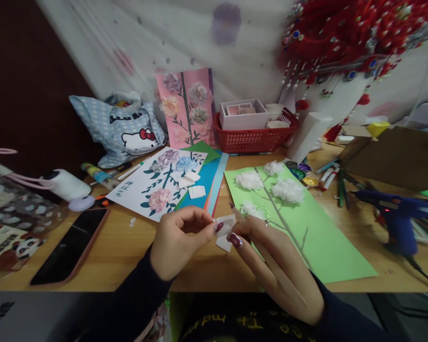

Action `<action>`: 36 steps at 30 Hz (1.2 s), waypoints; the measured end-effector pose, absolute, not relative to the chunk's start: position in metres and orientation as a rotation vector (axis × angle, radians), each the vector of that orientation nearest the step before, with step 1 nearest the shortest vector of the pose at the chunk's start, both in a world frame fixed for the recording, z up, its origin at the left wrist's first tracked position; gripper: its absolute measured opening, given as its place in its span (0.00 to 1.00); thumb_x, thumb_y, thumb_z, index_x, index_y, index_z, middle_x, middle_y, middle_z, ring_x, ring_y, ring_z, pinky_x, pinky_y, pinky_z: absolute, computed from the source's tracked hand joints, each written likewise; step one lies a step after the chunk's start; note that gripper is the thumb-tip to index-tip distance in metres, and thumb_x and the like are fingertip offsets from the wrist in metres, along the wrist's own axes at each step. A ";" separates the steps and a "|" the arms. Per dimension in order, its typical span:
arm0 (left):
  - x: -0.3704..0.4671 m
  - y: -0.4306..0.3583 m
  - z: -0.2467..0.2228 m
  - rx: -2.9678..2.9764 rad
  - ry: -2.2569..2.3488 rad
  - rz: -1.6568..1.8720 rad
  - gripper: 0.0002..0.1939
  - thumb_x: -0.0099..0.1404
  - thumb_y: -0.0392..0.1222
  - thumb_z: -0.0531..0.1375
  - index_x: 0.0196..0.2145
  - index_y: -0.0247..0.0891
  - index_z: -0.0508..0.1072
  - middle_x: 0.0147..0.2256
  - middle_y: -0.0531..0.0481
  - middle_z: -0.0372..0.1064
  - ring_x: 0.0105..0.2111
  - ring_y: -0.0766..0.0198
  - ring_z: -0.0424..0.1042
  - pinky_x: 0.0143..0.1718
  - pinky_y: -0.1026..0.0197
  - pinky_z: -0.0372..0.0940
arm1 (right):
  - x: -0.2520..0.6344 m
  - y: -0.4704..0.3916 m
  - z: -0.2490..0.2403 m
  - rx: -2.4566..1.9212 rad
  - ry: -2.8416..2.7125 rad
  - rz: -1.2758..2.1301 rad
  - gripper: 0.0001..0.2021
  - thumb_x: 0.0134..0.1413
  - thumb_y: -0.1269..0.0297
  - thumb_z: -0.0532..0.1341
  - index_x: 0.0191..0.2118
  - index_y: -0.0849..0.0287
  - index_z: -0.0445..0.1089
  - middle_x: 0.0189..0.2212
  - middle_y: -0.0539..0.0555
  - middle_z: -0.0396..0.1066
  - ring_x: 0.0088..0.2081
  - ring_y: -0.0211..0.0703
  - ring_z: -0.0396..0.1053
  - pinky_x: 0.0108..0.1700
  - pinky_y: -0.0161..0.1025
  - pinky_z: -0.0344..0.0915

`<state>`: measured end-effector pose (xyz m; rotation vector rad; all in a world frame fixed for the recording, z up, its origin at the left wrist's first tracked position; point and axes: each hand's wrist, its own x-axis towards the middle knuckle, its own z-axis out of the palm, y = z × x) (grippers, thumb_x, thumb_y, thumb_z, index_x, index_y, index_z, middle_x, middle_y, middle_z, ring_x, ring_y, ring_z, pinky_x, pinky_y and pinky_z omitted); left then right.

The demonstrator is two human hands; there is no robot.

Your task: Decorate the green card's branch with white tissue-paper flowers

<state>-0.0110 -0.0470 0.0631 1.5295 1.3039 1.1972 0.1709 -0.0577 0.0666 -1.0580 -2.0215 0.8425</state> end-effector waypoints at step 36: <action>-0.008 -0.051 0.065 1.671 1.069 1.014 0.10 0.54 0.40 0.65 0.22 0.35 0.68 0.25 0.52 0.67 0.28 0.66 0.67 0.33 0.61 0.63 | 0.179 -0.055 0.068 -0.896 -2.027 0.994 0.10 0.60 0.67 0.52 0.40 0.60 0.70 0.29 0.52 0.69 0.32 0.39 0.68 0.35 0.37 0.64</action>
